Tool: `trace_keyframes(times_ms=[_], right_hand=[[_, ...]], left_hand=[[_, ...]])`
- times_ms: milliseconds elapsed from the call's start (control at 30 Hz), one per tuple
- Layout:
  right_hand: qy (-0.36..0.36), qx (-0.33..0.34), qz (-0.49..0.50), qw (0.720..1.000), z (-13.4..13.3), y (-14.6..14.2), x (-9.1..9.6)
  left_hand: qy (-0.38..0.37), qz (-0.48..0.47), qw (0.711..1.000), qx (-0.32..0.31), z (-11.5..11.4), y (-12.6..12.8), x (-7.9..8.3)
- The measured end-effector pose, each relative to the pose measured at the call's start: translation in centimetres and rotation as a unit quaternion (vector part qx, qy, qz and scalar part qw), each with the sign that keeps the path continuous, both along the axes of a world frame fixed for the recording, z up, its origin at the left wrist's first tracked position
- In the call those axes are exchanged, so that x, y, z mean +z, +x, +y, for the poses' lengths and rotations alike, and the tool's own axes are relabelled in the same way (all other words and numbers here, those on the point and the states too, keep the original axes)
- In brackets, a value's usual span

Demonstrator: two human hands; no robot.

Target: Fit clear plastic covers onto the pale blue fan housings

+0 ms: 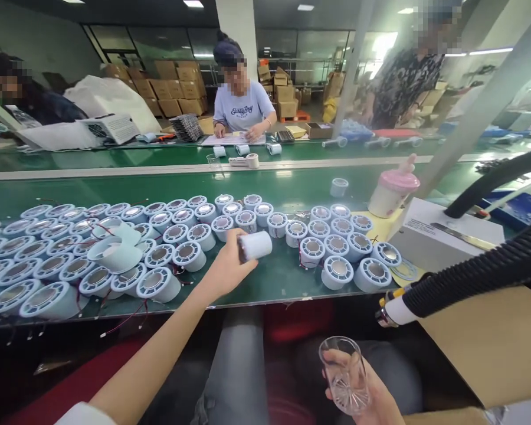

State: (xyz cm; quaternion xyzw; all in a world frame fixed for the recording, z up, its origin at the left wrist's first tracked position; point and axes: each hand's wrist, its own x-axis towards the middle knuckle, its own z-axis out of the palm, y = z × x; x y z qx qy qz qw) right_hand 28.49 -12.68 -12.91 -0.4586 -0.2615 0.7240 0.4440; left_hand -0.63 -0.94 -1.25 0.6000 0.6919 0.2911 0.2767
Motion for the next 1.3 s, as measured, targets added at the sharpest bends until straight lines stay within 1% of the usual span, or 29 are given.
trace_keyframes(times_ms=[33,67,100,133,167,200,233,267,300,367,400,433,467,500,567,633,700,767,800,867,933,967,1000,1033,1100,1167,1233,1267,1300], right_hand=[[0.013,0.015,-0.011,1.000,0.1,-0.3,0.0],[0.037,0.025,-0.023,0.999,0.2,-0.7,0.2],[0.070,0.032,-0.036,0.996,0.3,-1.2,0.6],[0.108,0.040,-0.050,0.992,0.4,-1.7,1.1],[0.145,0.048,-0.064,0.986,0.6,-2.2,1.7],[0.173,0.054,-0.080,0.980,0.7,-2.5,2.2],[0.191,0.061,-0.093,0.975,0.8,-2.6,2.6],[0.197,0.063,-0.100,0.973,0.7,-2.6,2.8],[0.195,0.051,-0.103,0.974,0.5,-2.3,2.8],[0.173,-0.008,-0.101,0.980,-0.4,-1.2,2.2],[0.156,-0.043,-0.099,0.982,-1.1,-0.3,1.8],[0.136,-0.077,-0.097,0.983,-2.0,0.6,1.2],[0.114,-0.113,-0.096,0.982,-3.0,1.5,0.7],[0.092,-0.143,-0.098,0.981,-4.0,2.5,0.2],[0.056,-0.204,-0.109,0.971,-6.1,4.3,-0.6],[0.035,-0.253,-0.120,0.959,-7.8,5.7,-1.2],[0.020,-0.292,-0.125,0.948,-9.1,6.7,-1.6],[0.015,-0.316,-0.123,0.941,-9.7,7.4,-2.1],[0.019,-0.314,-0.126,0.941,-9.7,7.5,-2.3],[0.049,-0.285,-0.157,0.944,-9.2,7.5,-2.4],[0.115,-0.229,-0.228,0.939,-8.1,7.1,-2.0],[0.157,-0.192,-0.276,0.929,-7.4,6.7,-1.5],[0.201,-0.151,-0.328,0.911,-6.7,6.3,-0.9],[0.244,-0.106,-0.382,0.885,-5.8,5.7,-0.2],[0.317,-0.019,-0.480,0.818,-4.1,4.4,1.4],[0.372,0.039,-0.558,0.741,-2.5,2.8,3.0],[0.406,0.071,-0.614,0.673,-1.0,1.3,4.2],[0.414,0.084,-0.635,0.646,-0.4,0.6,4.7],[0.417,0.098,-0.652,0.626,0.2,0.0,5.0]], left_hand=[[-0.005,-0.045,0.999,-0.015,-1.3,-0.1,-0.1],[-0.024,-0.124,0.992,-0.029,-2.5,0.0,-0.3],[-0.064,-0.234,0.969,-0.040,-3.4,0.2,-0.6],[-0.121,-0.365,0.922,-0.046,-4.3,0.6,-0.9],[-0.187,-0.497,0.846,-0.044,-4.9,1.2,-1.3],[-0.252,-0.605,0.754,-0.033,-5.3,2.0,-1.7],[-0.308,-0.677,0.669,-0.015,-5.6,2.9,-2.1],[-0.353,-0.711,0.608,0.002,-5.8,3.9,-2.4],[-0.383,-0.732,0.563,0.022,-5.9,5.1,-2.8],[-0.420,-0.759,0.495,0.053,-5.6,7.6,-3.6],[-0.434,-0.767,0.469,0.060,-5.4,9.0,-4.1],[-0.445,-0.773,0.448,0.062,-5.0,10.4,-4.5],[-0.456,-0.775,0.434,0.059,-4.6,11.8,-5.1],[-0.467,-0.773,0.426,0.050,-4.2,13.2,-5.6],[-0.488,-0.765,0.420,0.025,-3.3,15.8,-6.6],[-0.498,-0.761,0.416,0.002,-2.8,18.0,-7.4],[-0.497,-0.759,0.420,-0.018,-2.5,19.3,-7.7],[-0.491,-0.756,0.431,-0.039,-2.3,19.7,-7.7],[-0.487,-0.752,0.441,-0.051,-2.2,19.6,-7.6],[-0.482,-0.736,0.470,-0.079,-2.0,18.9,-7.6],[-0.485,-0.698,0.516,-0.112,-1.7,17.6,-7.8],[-0.488,-0.670,0.544,-0.129,-1.6,16.8,-8.0],[-0.491,-0.638,0.575,-0.146,-1.5,16.0,-8.2],[-0.492,-0.602,0.607,-0.163,-1.6,15.1,-8.3],[-0.481,-0.529,0.672,-0.195,-1.8,13.4,-8.3],[-0.454,-0.461,0.727,-0.230,-2.3,11.9,-7.7],[-0.420,-0.396,0.770,-0.272,-2.9,10.6,-6.6],[-0.401,-0.365,0.788,-0.293,-3.3,10.1,-6.0],[-0.381,-0.337,0.804,-0.309,-3.6,9.7,-5.3]])
